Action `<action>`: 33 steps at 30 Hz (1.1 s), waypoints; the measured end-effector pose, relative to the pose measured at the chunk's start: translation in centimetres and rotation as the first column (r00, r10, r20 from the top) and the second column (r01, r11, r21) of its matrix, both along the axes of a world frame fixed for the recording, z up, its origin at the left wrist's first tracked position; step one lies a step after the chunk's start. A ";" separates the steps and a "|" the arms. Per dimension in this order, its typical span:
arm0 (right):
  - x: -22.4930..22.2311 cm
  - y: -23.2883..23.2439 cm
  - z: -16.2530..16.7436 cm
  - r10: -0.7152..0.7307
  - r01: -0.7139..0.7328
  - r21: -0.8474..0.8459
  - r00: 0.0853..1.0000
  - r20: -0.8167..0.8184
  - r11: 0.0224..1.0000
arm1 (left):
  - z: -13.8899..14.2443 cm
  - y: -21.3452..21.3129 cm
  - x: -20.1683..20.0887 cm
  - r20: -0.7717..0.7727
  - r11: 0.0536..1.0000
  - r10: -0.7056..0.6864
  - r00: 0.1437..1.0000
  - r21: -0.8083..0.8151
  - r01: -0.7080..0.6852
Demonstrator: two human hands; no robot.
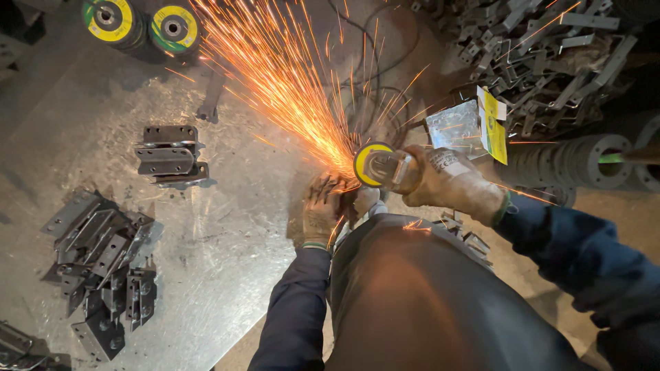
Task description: The person holds small metal bracket castings on a steel worktable and grinds their edges with an angle grinder, producing sparks, then sets finished pieces aside and picks up the next bracket. The person repeats this grinding cycle on successive brackets across the episode.
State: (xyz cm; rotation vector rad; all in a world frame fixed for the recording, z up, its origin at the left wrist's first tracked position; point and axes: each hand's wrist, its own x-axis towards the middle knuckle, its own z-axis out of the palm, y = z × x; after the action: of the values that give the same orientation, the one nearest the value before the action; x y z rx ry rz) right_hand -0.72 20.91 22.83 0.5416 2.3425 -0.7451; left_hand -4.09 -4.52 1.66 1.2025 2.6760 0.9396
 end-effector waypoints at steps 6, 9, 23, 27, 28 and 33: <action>0.3 0.5 0.0 -0.019 0.018 -0.022 0.999 -0.038 1.000 | 0.3 -0.4 0.4 0.073 1.000 0.025 0.997 0.011 -0.026; 0.2 0.7 0.4 0.012 -0.010 0.070 1.000 -0.018 0.998 | 0.5 -0.2 0.6 -0.014 0.993 0.021 1.000 -0.113 -0.022; -0.4 -0.4 1.2 -0.039 0.038 0.017 0.997 0.068 0.999 | 1.5 0.1 0.0 -0.018 1.000 0.001 1.000 0.009 -0.001; 0.3 0.1 0.7 -0.105 0.090 -0.175 0.991 -0.080 0.980 | 0.6 0.1 0.1 0.041 0.993 0.072 0.997 -0.094 -0.068; 0.5 0.1 0.6 -0.130 0.115 -0.194 0.990 -0.062 0.974 | 0.7 0.3 0.0 -0.005 0.994 0.067 0.998 -0.091 -0.067; 0.5 0.6 1.4 -0.088 0.083 -0.072 0.994 -0.071 0.994 | 1.2 0.5 0.1 -0.007 0.992 0.033 0.999 -0.121 -0.034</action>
State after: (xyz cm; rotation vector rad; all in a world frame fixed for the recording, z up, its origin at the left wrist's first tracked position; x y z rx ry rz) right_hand -0.27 21.52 24.21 0.5962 2.3637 -0.8962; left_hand -3.99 -4.01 2.83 1.1409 2.7207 0.7658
